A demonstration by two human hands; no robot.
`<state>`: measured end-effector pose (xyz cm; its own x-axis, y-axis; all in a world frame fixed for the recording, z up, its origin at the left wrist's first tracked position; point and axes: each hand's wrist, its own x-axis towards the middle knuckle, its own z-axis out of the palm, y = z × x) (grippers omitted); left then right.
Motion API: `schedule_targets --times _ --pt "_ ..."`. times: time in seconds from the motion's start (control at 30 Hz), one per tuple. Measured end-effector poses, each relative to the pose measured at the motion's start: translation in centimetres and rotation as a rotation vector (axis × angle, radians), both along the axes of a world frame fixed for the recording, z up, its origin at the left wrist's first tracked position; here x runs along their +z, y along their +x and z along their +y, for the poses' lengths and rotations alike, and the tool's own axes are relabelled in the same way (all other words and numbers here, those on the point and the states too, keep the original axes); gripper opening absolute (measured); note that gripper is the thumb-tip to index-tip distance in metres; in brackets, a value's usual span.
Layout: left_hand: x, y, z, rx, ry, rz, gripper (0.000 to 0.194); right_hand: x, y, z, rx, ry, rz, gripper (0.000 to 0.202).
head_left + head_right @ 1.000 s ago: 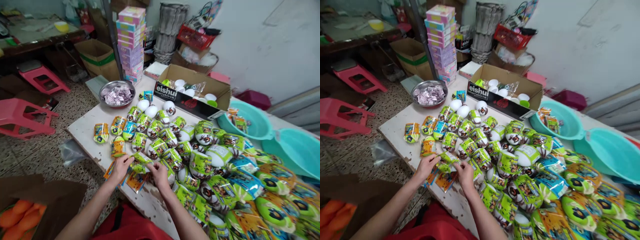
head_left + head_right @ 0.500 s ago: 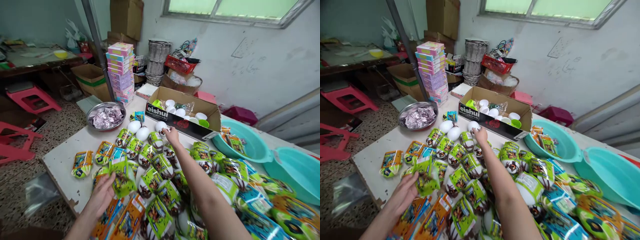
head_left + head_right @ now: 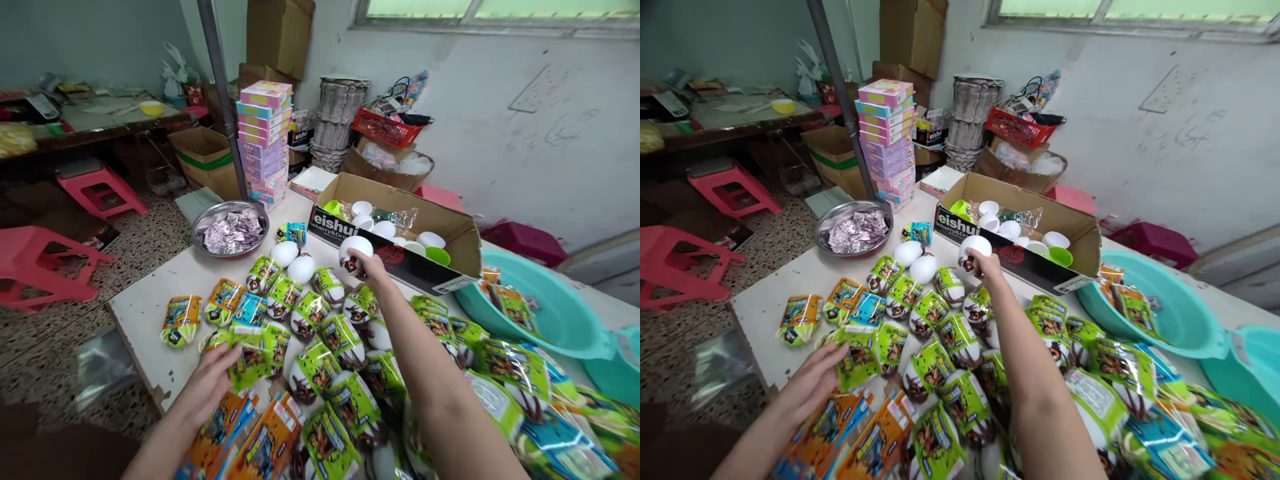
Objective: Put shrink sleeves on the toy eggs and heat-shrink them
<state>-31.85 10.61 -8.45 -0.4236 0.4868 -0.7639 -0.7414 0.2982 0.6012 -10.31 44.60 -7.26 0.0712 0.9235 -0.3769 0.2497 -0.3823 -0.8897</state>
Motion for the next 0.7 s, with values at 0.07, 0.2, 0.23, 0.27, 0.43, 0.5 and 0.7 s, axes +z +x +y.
schedule_targets --times 0.07,0.2,0.23,0.27,0.43,0.5,0.7 --pt "1.8 0.3 1.0 -0.085 0.054 -0.024 0.036 2.1 1.1 -4.9 0.124 -0.066 0.238 0.043" --pt "5.4 1.0 2.0 -0.246 0.22 -0.07 0.027 3.9 3.1 -18.4 0.353 -0.294 0.603 0.057" --pt "6.2 1.2 2.1 -0.311 0.267 -0.097 0.024 3.9 3.4 -21.6 0.395 -0.349 0.636 0.061" --pt "6.8 1.4 2.0 -0.391 0.307 -0.123 0.022 3.8 3.7 -24.4 0.427 -0.392 0.668 0.064" --pt "7.7 1.7 1.0 -0.836 0.338 -0.144 0.028 3.5 5.2 -31.1 0.561 -0.449 0.677 0.075" --pt "7.5 2.1 0.5 -0.925 0.322 -0.113 0.03 3.6 5.6 -31.5 0.615 -0.432 0.601 0.084" --pt "7.6 3.7 -0.1 -1.176 0.333 0.084 0.027 3.6 4.8 -32.5 0.722 -0.457 0.539 0.093"
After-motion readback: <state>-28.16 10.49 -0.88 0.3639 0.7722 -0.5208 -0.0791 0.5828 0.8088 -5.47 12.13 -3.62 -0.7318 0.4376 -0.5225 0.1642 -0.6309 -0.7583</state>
